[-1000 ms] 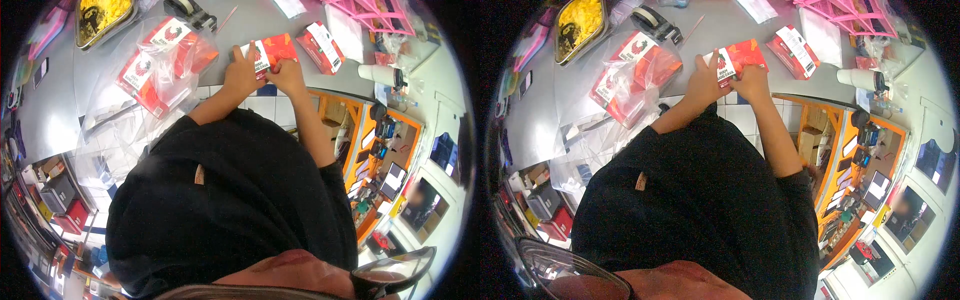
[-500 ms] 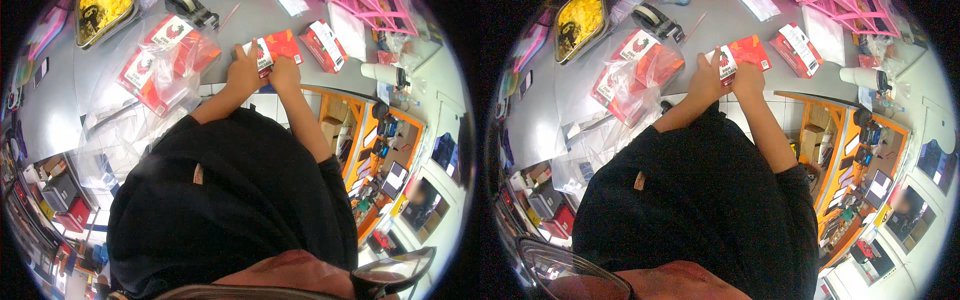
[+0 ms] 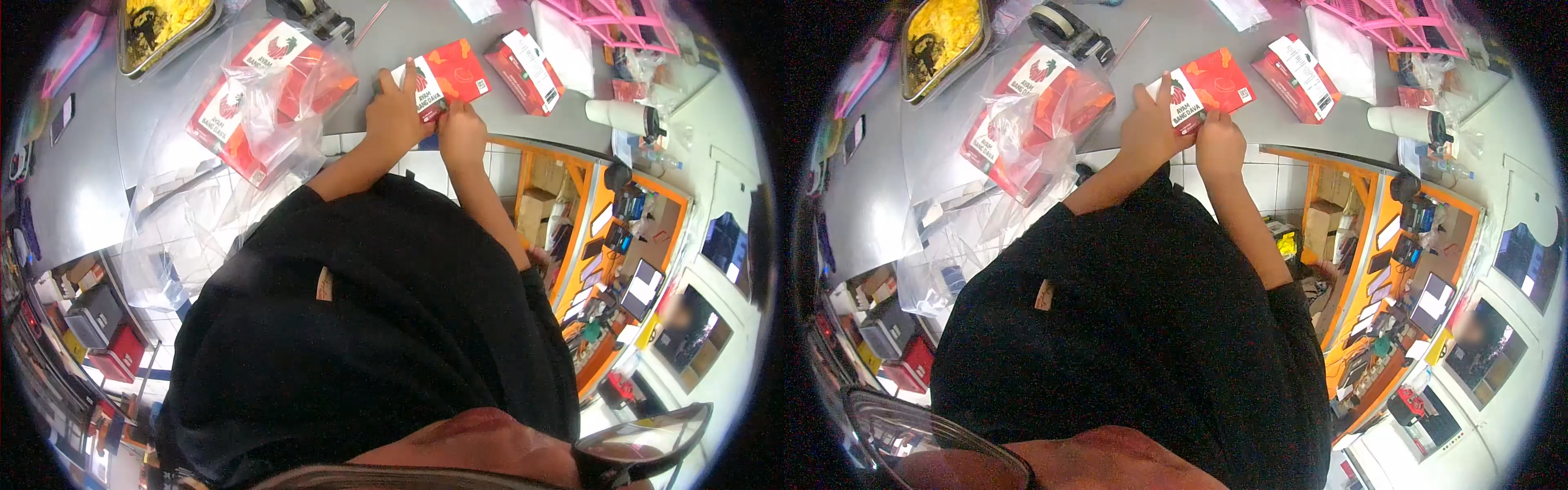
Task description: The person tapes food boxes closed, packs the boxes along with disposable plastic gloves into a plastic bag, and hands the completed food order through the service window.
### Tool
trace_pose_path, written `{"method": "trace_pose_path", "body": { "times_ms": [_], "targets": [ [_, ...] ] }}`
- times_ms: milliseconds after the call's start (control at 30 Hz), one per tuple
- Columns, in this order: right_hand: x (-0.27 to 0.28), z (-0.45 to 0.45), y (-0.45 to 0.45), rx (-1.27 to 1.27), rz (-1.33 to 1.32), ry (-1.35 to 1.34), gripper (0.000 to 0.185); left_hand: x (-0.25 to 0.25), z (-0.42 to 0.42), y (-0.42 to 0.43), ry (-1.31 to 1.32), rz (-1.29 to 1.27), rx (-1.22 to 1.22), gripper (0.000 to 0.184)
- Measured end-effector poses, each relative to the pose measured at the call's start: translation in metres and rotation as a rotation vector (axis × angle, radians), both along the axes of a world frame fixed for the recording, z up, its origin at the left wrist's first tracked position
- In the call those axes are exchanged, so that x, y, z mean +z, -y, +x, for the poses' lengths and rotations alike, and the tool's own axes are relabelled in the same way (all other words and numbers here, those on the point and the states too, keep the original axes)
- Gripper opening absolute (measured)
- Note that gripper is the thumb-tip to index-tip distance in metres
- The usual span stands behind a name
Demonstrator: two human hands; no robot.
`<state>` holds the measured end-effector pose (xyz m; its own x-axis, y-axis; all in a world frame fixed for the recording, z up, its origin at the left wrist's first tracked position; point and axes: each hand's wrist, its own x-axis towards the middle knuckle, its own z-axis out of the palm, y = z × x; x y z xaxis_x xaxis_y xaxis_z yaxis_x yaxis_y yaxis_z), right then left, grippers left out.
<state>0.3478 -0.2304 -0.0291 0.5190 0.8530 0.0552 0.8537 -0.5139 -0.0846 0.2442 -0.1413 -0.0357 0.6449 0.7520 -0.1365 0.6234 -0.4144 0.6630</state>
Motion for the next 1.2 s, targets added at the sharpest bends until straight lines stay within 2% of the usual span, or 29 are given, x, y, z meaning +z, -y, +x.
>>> {"method": "trace_pose_path", "body": {
  "times_ms": [167,267,333,467,533,567,633,667,733,767,833,867,933,967,1033,1200],
  "targets": [
    [-0.003,0.008,-0.003,-0.028,0.087,-0.05,0.013,0.0,-0.001,-0.001,-0.036,-0.028,-0.007,0.114],
    [0.001,0.012,-0.004,-0.096,0.133,-0.098,0.016,-0.005,-0.002,0.001,0.028,-0.012,0.0,0.113],
    [0.002,0.016,-0.003,-0.156,0.177,-0.253,0.016,-0.004,-0.003,0.001,0.032,-0.018,0.003,0.113],
    [-0.003,0.018,0.003,-0.187,0.288,-0.322,0.017,-0.006,-0.004,0.0,0.051,-0.004,-0.002,0.112],
    [-0.009,0.021,0.01,-0.315,0.438,-0.57,0.015,-0.01,-0.004,0.002,0.071,0.011,0.007,0.112],
    [-0.015,0.028,0.014,-0.312,0.44,-0.57,0.015,-0.012,-0.004,0.002,0.071,0.013,0.009,0.112],
    [-0.015,0.041,0.016,-0.187,0.609,-0.805,0.014,-0.014,-0.005,0.001,0.123,0.04,0.006,0.112],
    [-0.016,0.046,0.019,-0.186,0.61,-0.805,0.014,-0.014,-0.005,0.001,0.122,0.041,0.007,0.112],
    [0.02,0.038,0.012,0.102,0.314,-0.469,0.013,-0.01,-0.004,0.002,0.088,0.048,0.006,0.113],
    [0.022,0.038,0.009,0.101,0.314,-0.471,0.013,-0.007,-0.004,0.002,0.086,0.048,0.005,0.113],
    [0.022,0.037,0.003,0.246,0.037,-0.212,0.011,-0.002,-0.003,0.001,0.032,0.043,0.007,0.111],
    [0.022,0.036,-0.002,0.246,0.041,-0.215,0.011,-0.003,-0.003,0.002,0.029,0.046,0.005,0.111],
    [0.025,0.032,-0.012,0.3,-0.227,0.009,0.011,-0.005,-0.001,0.003,0.035,0.095,0.021,0.113],
    [0.028,0.031,-0.015,0.299,-0.224,0.008,0.011,-0.006,0.0,0.004,0.033,0.098,0.02,0.113],
    [0.034,0.029,-0.023,0.338,-0.393,-0.001,0.015,-0.005,-0.001,0.003,0.021,0.093,0.011,0.112],
    [0.027,0.04,-0.03,0.398,-0.42,-0.025,0.019,-0.006,-0.001,0.003,0.033,0.087,0.023,0.11]
  ]
}}
